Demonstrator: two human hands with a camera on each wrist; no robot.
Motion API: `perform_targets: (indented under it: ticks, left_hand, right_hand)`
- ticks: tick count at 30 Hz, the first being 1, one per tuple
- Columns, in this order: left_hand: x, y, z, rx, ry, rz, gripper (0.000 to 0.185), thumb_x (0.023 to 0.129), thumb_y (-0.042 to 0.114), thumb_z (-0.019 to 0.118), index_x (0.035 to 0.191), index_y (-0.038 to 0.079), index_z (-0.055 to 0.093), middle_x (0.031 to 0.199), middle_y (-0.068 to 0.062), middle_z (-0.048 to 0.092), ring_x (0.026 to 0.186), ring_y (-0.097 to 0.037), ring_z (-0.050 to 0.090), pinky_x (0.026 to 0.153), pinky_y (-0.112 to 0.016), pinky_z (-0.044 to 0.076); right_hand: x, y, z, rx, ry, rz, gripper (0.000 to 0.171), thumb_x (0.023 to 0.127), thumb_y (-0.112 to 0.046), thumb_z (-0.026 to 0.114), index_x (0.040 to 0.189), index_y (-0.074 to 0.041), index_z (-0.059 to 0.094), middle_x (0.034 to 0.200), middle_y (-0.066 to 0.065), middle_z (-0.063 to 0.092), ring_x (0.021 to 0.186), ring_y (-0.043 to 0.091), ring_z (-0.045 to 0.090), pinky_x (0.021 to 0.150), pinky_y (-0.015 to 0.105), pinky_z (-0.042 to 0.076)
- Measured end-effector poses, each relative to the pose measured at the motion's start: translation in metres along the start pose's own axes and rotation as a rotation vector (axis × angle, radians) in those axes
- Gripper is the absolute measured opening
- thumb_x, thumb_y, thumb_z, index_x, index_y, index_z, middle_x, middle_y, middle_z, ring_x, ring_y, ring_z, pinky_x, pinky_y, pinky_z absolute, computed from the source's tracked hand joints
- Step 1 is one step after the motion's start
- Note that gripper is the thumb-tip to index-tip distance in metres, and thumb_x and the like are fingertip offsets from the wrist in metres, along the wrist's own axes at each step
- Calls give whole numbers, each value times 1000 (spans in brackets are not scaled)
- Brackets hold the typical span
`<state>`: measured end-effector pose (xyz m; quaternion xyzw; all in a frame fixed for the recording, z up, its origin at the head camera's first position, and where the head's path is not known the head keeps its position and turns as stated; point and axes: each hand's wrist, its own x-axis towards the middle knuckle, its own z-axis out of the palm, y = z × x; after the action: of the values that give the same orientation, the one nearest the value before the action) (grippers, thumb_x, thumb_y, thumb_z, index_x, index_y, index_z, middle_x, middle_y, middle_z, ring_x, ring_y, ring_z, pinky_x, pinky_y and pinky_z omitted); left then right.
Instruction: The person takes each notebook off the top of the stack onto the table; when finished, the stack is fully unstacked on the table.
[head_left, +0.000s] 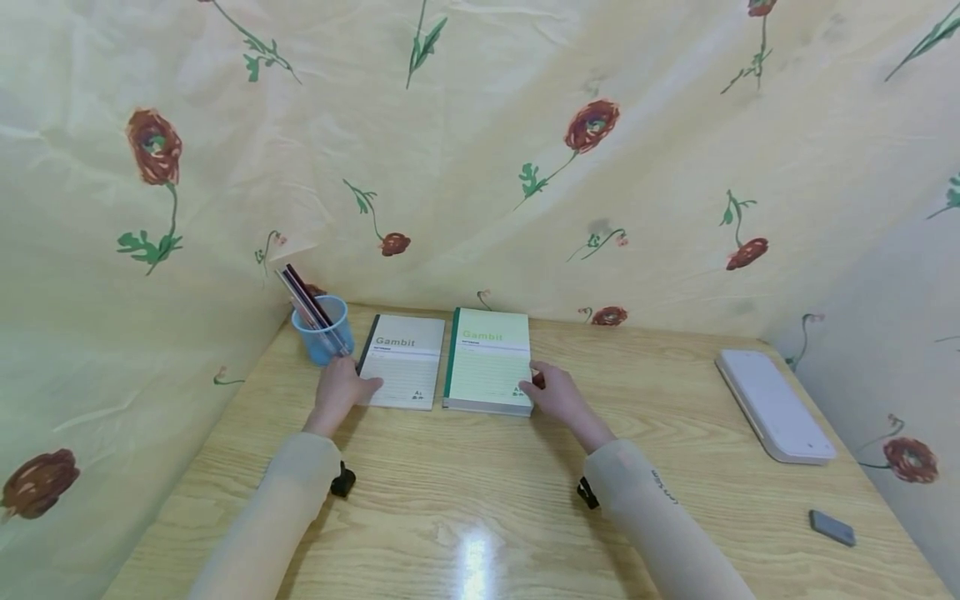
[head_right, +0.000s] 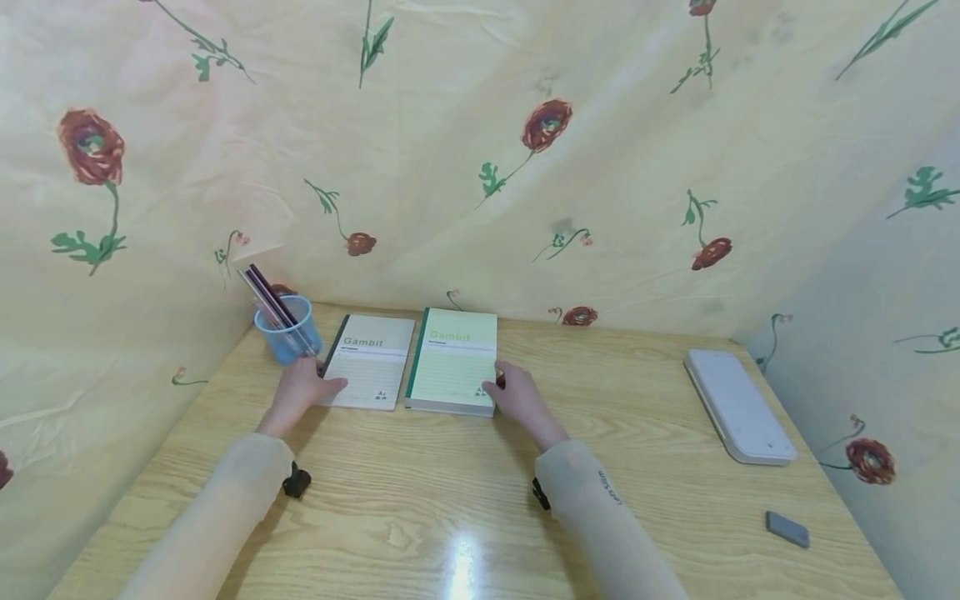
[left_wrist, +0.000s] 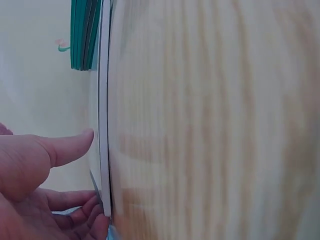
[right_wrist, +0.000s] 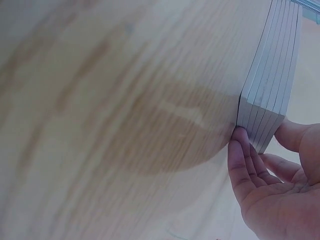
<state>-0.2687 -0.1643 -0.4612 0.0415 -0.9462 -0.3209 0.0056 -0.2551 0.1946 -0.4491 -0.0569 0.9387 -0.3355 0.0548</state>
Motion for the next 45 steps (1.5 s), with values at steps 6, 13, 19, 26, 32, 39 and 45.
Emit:
perform_targets:
  ticks: [6,13,19,26,32,39,45]
  left_hand:
    - [1,10,-3,58,11,16,47,89,30,73,92,-16,62,103,-32,58,91,-41,56,82,-52,48]
    - [2,36,1,1,-9,96,55,92,32,73,115,-16,59,116,-32,59,111,-45,54,95,-53,45]
    - [5,56,9,-186,-134,62,52,97,31,66,131,-8,55,118,-23,61,106,-35,58,92,-46,48]
    - [6,73,23,-268,-213,148,43,97,27,66,127,-3,59,109,-16,64,98,-28,60,84,-40,51]
    - [6,75,34,-322,-230,209,37,98,23,64,122,-4,60,104,-13,63,96,-27,59,81,-37,50]
    - [12,70,48,-400,-300,159,39,97,25,66,126,-1,59,111,-13,62,104,-26,58,88,-38,49]
    - [13,71,55,-410,-343,115,42,96,23,68,128,-2,59,114,-13,64,106,-26,59,92,-39,50]
  right_hand:
    - [-1,-2,-1,9,-11,-2,53,101,-16,60,144,11,42,107,19,64,89,25,58,73,34,51]
    - [0,0,-1,5,-4,-4,54,102,-16,59,144,11,41,107,19,64,88,24,58,72,33,51]
    - [0,1,1,12,-2,-10,54,101,-16,60,143,12,41,105,18,64,86,24,57,70,32,50]
    - [-2,1,0,12,12,-5,53,101,-15,60,143,12,42,105,18,64,86,24,58,69,32,50]
    - [0,1,2,19,6,-3,55,101,-17,61,144,10,42,105,17,64,85,23,57,68,31,50]
    - [2,1,3,40,7,23,55,101,-17,61,145,8,42,106,16,64,87,23,58,71,31,51]
    - [3,4,2,47,13,22,55,101,-17,61,145,9,42,107,18,64,89,24,59,72,32,52]
